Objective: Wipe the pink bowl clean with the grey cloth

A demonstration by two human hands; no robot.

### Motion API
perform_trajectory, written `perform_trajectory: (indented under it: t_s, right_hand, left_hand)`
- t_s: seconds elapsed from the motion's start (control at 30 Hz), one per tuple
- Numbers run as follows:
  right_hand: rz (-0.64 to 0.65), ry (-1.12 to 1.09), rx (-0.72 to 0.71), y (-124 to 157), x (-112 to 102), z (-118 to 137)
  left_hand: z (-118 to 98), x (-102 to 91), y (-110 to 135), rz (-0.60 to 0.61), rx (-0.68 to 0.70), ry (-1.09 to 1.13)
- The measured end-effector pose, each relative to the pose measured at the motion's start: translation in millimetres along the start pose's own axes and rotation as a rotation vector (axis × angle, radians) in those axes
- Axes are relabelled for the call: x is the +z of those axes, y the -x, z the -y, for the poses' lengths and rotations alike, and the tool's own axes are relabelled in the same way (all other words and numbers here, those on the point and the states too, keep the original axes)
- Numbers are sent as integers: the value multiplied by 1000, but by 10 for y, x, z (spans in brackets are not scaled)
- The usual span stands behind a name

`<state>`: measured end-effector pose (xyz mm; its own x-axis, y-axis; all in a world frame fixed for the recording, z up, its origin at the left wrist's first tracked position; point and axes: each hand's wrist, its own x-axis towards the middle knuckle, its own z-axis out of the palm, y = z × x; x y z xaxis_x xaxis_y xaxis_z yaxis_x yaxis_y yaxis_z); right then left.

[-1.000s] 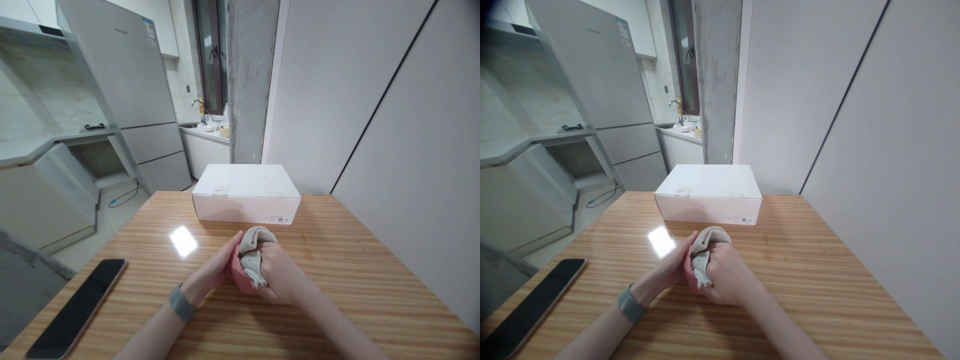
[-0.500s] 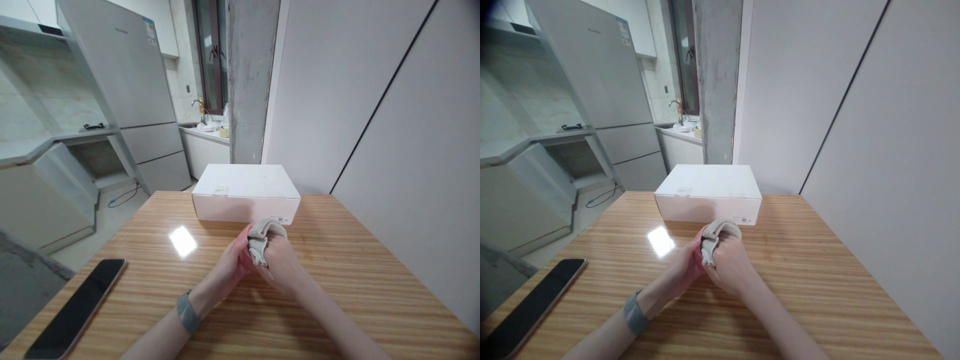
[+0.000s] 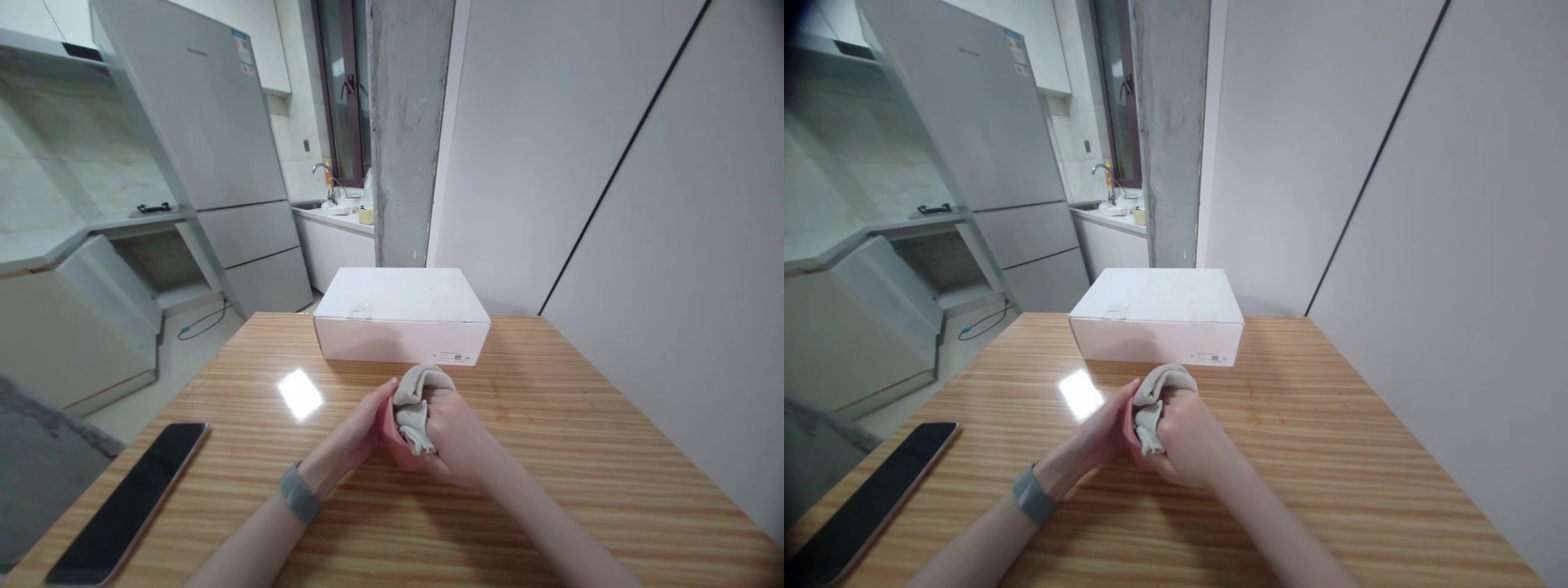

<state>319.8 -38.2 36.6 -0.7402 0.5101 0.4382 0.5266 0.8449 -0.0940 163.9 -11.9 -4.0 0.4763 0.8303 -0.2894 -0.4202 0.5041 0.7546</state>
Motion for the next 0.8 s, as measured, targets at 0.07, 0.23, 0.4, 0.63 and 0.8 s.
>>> perform_trajectory:
  t_s: [0.07, 0.23, 0.4, 0.63, 0.8]
  right_hand:
    - [-6, 17, 36, 11, 0, -22]
    - [-81, 40, 73, 8, -20, -56]
    - [-131, 42, 32, -4, -88, -66]
    - [-15, -4, -70, -11, -38, 48]
    - [-7, 24, -55, -28, 26, 83]
  left_hand:
    - [4, 40, 8, 19, 38, -3]
    - [14, 124, 36, 185, 192, 34]
    - [28, 131, 49, 217, 218, 87]
    - [-78, -16, 26, 85, 27, -29]
    - [-47, -44, -2, -38, 77, -104]
